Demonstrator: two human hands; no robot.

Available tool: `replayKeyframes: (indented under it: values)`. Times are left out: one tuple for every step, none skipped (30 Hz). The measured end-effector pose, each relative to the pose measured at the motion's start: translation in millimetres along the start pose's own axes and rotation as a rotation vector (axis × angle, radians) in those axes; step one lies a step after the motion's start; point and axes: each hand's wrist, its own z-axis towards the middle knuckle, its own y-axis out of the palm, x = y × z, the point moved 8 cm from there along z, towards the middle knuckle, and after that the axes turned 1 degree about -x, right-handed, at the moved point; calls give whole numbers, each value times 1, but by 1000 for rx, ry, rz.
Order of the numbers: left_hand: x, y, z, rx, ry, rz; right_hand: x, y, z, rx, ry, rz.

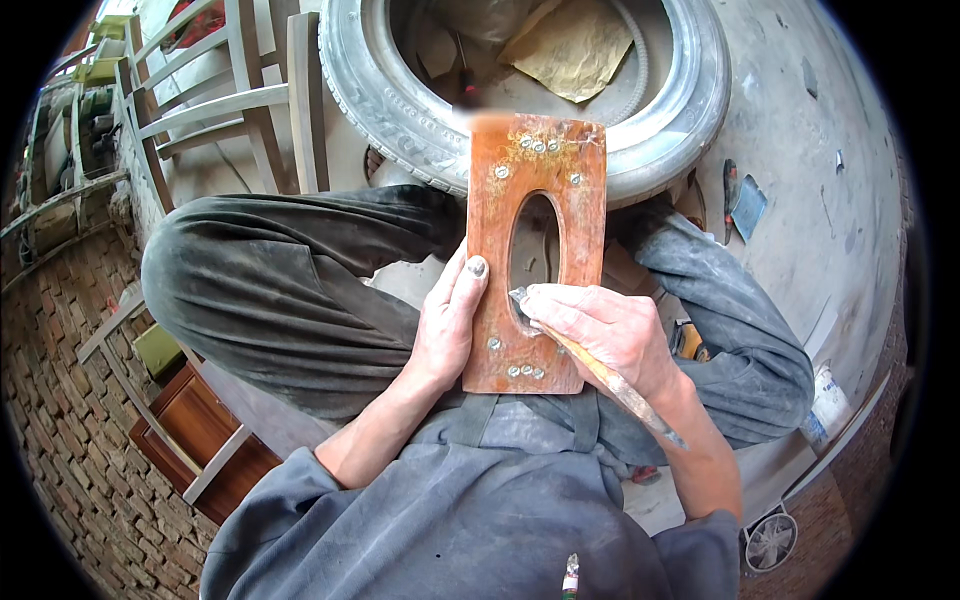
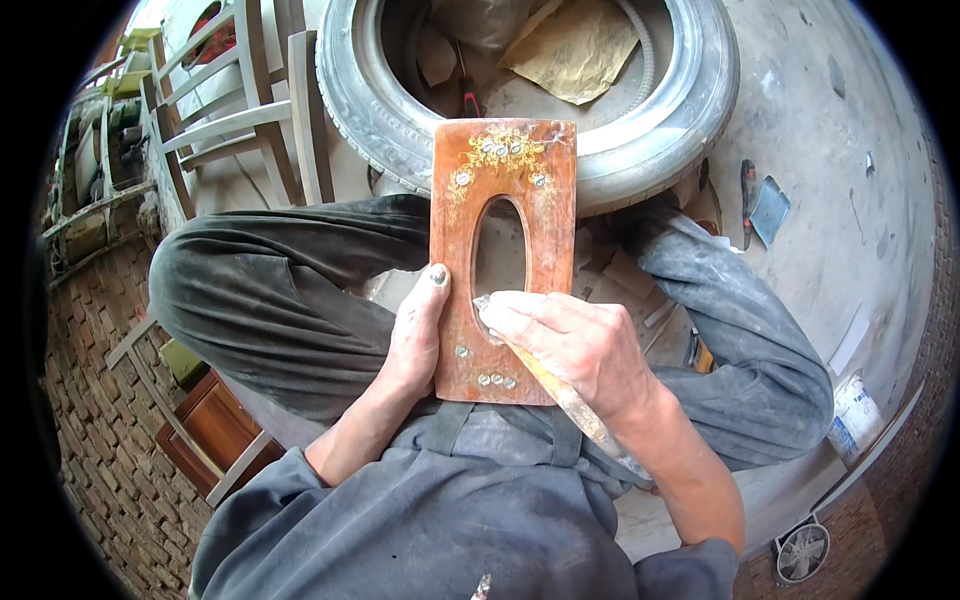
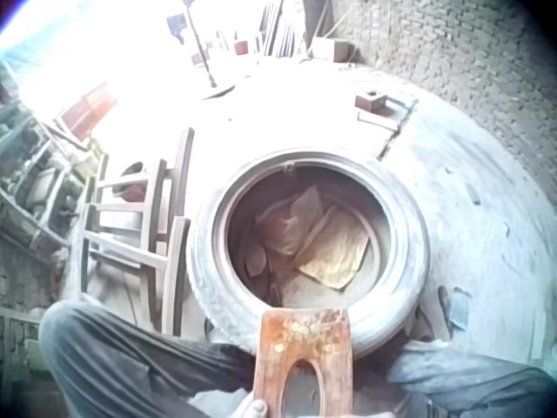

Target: The person sits on the floor and repairs a small wooden piece with a central oval cutout. They scrape the surface with a small tool, sand it with a sanding block, and apply glue from a bottle into the cutout area using a brush.

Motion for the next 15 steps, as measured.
replayKeyframes:
  values:
    - [2, 0, 0, 3, -3, 0, 1, 1, -1, -19, 4, -1]
    - [3, 1, -1, 5, -7, 0, 2, 2, -4, -38, 7, -2]
    - [5, 2, -1, -9, -22, -4, 3, 2, -5, -55, 13, -5]
    - [4, 3, -1, -17, -28, -11, 5, 1, -6, -54, 26, 26]
    - [4, 3, -1, -23, -36, -18, 6, 0, -6, -54, 39, 57]
    - [2, 3, 0, -25, -34, -27, 8, 0, -6, -52, 50, 87]
    - [3, 3, 0, -25, -34, -35, 9, -1, -5, -44, 52, 103]
    - [3, 4, 1, -26, -36, -43, 9, -2, -5, -37, 54, 119]
    - [3, 4, 0, -23, -42, -51, 9, -2, -5, -31, 57, 137]
    - [3, 5, 0, -20, -48, -54, 8, -1, -6, -15, 62, 131]
    - [3, 4, -2, -15, -54, -56, 7, 0, -7, 1, 66, 125]
    - [3, 4, -2, -13, -61, -53, 6, 0, -8, 19, 73, 116]
    - [3, 4, -3, -14, -64, -46, 7, 1, -9, 32, 75, 106]
    - [3, 4, -2, -16, -65, -39, 10, 2, -11, 44, 76, 95]
    - [3, 3, -2, -17, -63, -27, 11, 3, -12, 56, 76, 88]
